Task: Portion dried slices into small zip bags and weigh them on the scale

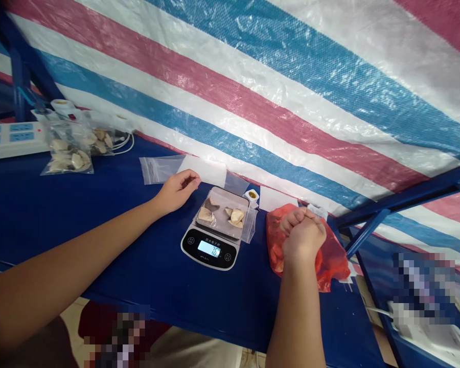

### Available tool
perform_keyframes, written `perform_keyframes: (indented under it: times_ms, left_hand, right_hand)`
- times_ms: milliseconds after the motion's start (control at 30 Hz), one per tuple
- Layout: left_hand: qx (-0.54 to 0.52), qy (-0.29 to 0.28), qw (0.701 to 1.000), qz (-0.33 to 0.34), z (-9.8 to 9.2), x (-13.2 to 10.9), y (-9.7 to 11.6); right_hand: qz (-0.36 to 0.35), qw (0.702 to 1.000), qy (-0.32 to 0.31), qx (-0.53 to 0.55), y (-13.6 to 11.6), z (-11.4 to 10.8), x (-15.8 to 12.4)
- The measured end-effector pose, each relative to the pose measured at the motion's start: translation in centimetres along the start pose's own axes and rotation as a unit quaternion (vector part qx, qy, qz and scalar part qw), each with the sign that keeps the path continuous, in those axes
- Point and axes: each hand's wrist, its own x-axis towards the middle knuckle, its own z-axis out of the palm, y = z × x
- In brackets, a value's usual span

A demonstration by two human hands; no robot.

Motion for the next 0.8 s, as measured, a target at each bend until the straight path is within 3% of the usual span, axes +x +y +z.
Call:
perform_keyframes:
  times_ms: [100, 200, 400, 600, 800]
  left_hand:
    - [0.016, 0.061, 0.998, -0.018, -0.2, -0.1, 0.7]
    - [0.007, 0.098, 0.995, -0.031, -0.1, -0.2, 1.2]
    - [-0.002, 0.062, 0.998, -0.025, 0.4, -0.1, 0.5]
    - [0.007, 0.054, 0.999, -0.002, 0.0, 0.0, 0.0]
    - [-0.002, 0.054, 0.999, -0.003, 0.1, 0.1, -0.3]
  right_hand:
    - [-0.024, 0.999, 0.016, -0.014, -0.1, 1.0, -0.8]
    - [-0.054, 0.993, 0.011, -0.1, 0.0, 1.8, -1.5]
    - [-0.173, 0.914, -0.05, -0.363, 0.6, 2.2, -2.2]
    - [-0.263, 0.881, -0.059, -0.389, 1.2, 2.6, -2.3]
    - [-0.257, 0.873, -0.085, -0.406, 1.4, 2.6, -2.4]
